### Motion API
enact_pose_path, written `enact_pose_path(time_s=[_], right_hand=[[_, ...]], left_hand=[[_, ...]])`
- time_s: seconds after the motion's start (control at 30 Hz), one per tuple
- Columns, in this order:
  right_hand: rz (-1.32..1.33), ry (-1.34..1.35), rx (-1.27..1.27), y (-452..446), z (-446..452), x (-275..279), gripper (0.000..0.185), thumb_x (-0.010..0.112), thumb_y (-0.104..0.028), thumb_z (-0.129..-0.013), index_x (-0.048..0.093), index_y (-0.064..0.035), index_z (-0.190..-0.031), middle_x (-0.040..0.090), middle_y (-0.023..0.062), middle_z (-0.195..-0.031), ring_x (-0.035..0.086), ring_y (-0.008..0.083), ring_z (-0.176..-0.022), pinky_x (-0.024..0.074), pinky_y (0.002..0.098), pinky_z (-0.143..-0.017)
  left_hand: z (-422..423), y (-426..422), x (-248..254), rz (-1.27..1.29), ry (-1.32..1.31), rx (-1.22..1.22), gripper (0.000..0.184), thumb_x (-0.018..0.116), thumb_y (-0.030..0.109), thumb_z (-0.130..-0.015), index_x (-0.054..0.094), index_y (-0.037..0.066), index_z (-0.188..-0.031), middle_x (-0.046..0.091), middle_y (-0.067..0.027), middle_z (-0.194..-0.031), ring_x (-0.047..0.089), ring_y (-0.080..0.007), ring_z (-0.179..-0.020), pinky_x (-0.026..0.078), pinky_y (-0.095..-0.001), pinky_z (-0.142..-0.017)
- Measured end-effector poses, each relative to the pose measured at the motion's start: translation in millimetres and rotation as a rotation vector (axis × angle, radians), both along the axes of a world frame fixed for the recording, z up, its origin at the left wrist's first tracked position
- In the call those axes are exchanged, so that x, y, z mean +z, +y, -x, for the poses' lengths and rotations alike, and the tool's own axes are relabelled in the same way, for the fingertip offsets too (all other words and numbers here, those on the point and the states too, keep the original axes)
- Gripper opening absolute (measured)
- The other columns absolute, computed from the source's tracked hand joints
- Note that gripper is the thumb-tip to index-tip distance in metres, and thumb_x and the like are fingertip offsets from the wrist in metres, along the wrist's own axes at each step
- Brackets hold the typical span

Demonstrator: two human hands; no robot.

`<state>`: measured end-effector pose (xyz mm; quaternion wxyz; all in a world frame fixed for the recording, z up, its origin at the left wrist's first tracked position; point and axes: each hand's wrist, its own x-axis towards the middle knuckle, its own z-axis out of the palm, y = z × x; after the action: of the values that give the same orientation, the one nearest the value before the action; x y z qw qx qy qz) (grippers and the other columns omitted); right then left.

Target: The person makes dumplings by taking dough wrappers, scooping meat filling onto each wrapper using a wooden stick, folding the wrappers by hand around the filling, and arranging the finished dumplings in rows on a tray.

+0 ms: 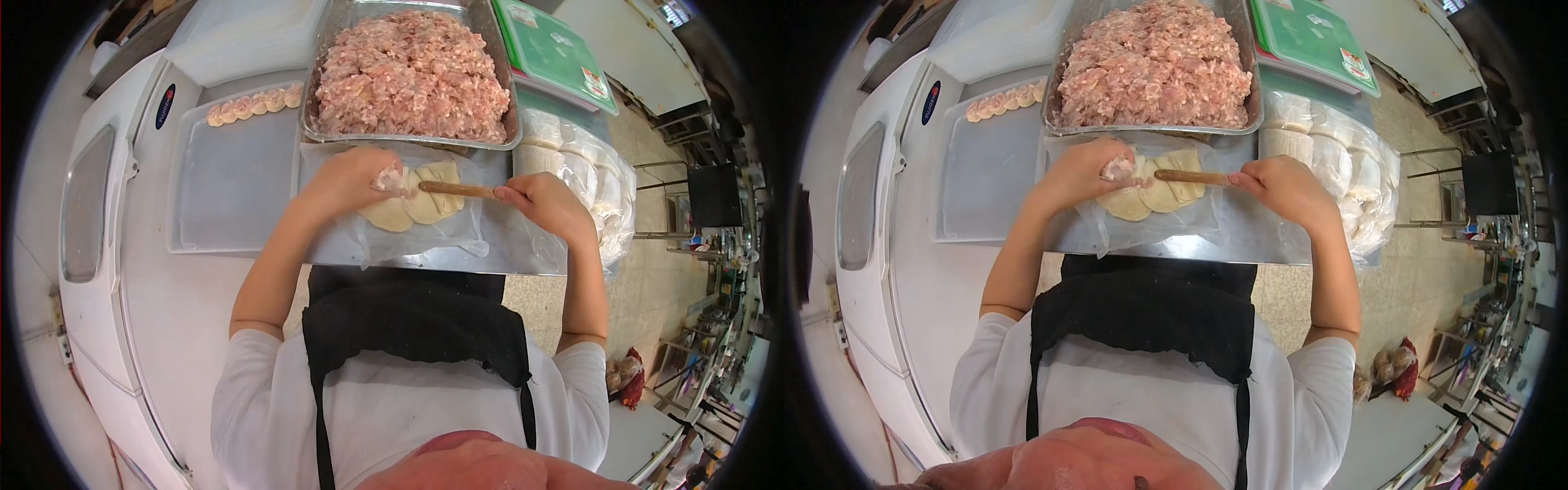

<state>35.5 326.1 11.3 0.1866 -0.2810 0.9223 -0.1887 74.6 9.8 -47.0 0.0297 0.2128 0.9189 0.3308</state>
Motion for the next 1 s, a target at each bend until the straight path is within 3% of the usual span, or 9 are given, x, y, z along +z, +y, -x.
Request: enact_pose_path(time_s=[0.27,0.37,0.57,0.67,0.77,0.87,1.0], right_hand=[[0.027,-0.061,0.059,-9.7,0.7,-14.1,0.031,0.058,-0.03,-0.094,0.07,-0.0021,-0.087,0.062,0.0172,-0.07,0.058,0.0309,-0.064,0.0453,0.038,-0.062],[0.092,-0.132,0.042,-15.5,-2.5,-18.4,0.033,0.057,-0.031,-0.093,0.068,-0.0011,-0.085,0.063,0.0203,-0.075,0.061,0.0375,-0.07,0.0466,0.0435,-0.065],[0.299,-0.504,-0.144,3.9,7.3,-29.5,0.034,0.057,-0.034,-0.096,0.071,-0.0042,-0.086,0.053,0.0036,-0.057,0.05,0.0107,-0.056,0.0407,0.0277,-0.054],[0.412,-0.52,-0.258,1.5,4.8,-15.4,0.035,0.056,-0.032,-0.097,0.07,-0.0029,-0.085,0.046,-0.0039,-0.055,0.042,0.0053,-0.051,0.0331,0.0219,-0.048],[0.501,-0.417,-0.278,1.1,5.1,-9.9,0.03,0.057,-0.028,-0.097,0.07,-0.0016,-0.091,0.052,-0.0019,-0.062,0.048,0.0077,-0.057,0.0388,0.0232,-0.053],[0.645,0.01,-0.095,-12.4,1.2,-15.2,0.024,0.06,-0.021,-0.094,0.069,0.0001,-0.1,0.058,0.0021,-0.072,0.054,0.0129,-0.066,0.0436,0.0267,-0.061],[0.379,0.152,0.086,-25.7,2.8,-1.1,0.023,0.065,-0.015,-0.09,0.067,0.0,-0.107,0.061,0.0075,-0.08,0.058,0.0194,-0.073,0.046,0.0306,-0.067]], left_hand=[[-2.9,3.3,-13.5,-0.06,0.058,-0.065,0.029,0.073,0.029,-0.079,0.061,0.008,-0.095,0.063,-0.0136,-0.088,0.061,-0.0343,-0.086,0.047,-0.044,-0.073],[-2.9,3.6,-15.1,-0.115,0.071,-0.074,0.029,0.074,0.029,-0.078,0.061,0.007,-0.094,0.063,-0.0131,-0.086,0.061,-0.0342,-0.083,0.047,-0.043,-0.072],[1.7,-3.8,-9.6,-0.363,-0.008,-0.005,0.037,0.077,0.03,-0.076,0.064,0.008,-0.103,0.067,-0.0101,-0.094,0.063,-0.0263,-0.087,0.049,-0.0348,-0.078],[1.4,-3.6,3.9,-0.385,-0.109,0.023,0.042,0.08,0.024,-0.075,0.064,0.005,-0.108,0.068,-0.0067,-0.103,0.062,-0.0178,-0.097,0.047,-0.0302,-0.087],[3.5,2.1,5.6,-0.449,-0.173,0.019,0.045,0.082,0.022,-0.074,0.063,0.003,-0.111,0.067,-0.0061,-0.108,0.061,-0.0156,-0.102,0.046,-0.0289,-0.091],[8.9,7.9,7.1,-0.52,-0.131,0.005,0.047,0.082,0.024,-0.073,0.064,0.003,-0.111,0.067,-0.0076,-0.107,0.062,-0.0173,-0.101,0.046,-0.0294,-0.091],[23.7,3.5,9.5,-0.407,-0.055,-0.105,0.047,0.084,0.027,-0.072,0.064,0.003,-0.108,0.066,-0.0095,-0.104,0.062,-0.0184,-0.097,0.047,-0.0297,-0.088]])
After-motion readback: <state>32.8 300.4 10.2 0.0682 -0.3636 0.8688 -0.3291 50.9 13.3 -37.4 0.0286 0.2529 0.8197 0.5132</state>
